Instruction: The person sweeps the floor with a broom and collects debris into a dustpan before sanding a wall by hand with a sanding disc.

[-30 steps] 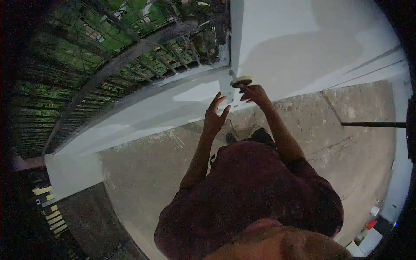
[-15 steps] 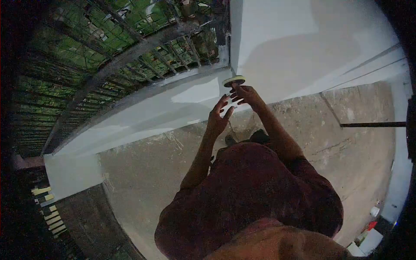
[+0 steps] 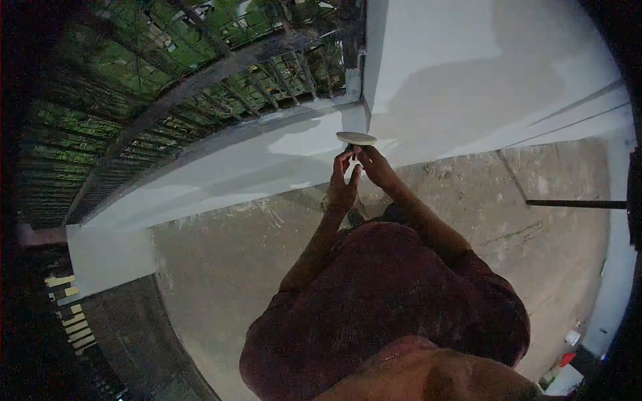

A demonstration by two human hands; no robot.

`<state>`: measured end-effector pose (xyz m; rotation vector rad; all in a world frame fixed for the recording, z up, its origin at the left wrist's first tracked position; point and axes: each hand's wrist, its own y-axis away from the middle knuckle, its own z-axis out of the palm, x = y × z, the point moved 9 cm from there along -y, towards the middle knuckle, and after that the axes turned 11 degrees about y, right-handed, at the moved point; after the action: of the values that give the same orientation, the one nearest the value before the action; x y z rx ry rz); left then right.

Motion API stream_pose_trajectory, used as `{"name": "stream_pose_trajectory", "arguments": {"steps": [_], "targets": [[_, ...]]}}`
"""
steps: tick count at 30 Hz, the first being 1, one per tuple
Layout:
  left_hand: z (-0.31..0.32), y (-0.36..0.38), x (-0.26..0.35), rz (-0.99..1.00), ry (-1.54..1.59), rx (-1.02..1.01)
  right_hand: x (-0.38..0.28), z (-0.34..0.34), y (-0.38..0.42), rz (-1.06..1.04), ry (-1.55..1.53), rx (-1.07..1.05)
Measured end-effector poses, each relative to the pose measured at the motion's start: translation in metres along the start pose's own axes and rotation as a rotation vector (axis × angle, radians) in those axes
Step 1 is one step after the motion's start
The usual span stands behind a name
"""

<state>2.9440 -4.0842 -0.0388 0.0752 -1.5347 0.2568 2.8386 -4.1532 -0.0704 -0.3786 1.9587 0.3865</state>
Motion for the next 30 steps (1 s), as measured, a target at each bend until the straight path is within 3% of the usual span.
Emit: {"name": "stream_pose_trajectory", "arguments": {"steps": [2, 4, 8, 14, 16, 17, 20, 22, 24, 26, 30], "targets": [[0.001, 0.000, 0.003, 0.024, -0.001, 0.025, -0.012, 0.005, 0.007, -0.007, -0.126, -0.042], [-0.005, -0.004, 0.006, 0.027, 0.228, 0.124, -0.002, 0.015, 0.011, -0.003, -0.172, -0.067], [-0.006, -0.010, 0.023, 0.140, 0.196, 0.103, -0.023, 0.010, 0.023, -0.067, -0.291, -0.121], [-0.001, -0.022, 0.027, 0.201, 0.304, 0.145, -0.024, -0.008, 0.022, -0.156, -0.193, -0.164], [0.004, -0.034, 0.021, 0.227, 0.599, 0.110, -0.012, -0.012, 0.023, -0.119, -0.180, -0.115], [0.005, -0.037, 0.019, 0.228, 0.602, 0.108, -0.004, -0.014, 0.024, -0.083, -0.171, -0.071], [-0.001, -0.051, 0.033, 0.257, 0.475, 0.194, 0.009, -0.030, 0.035, -0.183, 0.092, -0.042], [-0.008, -0.062, 0.047, 0.260, 0.374, 0.187, 0.069, -0.030, 0.048, -0.176, 0.034, -0.019], [-0.014, -0.071, 0.061, 0.265, 0.268, 0.164, 0.084, -0.036, 0.061, -0.167, -0.025, -0.004], [-0.008, -0.083, 0.082, 0.278, 0.043, 0.085, 0.101, -0.047, 0.076, 0.208, 0.106, -0.038], [0.002, -0.099, 0.104, 0.448, -0.065, 0.071, 0.107, -0.051, 0.077, 0.251, 0.058, 0.015]]}}
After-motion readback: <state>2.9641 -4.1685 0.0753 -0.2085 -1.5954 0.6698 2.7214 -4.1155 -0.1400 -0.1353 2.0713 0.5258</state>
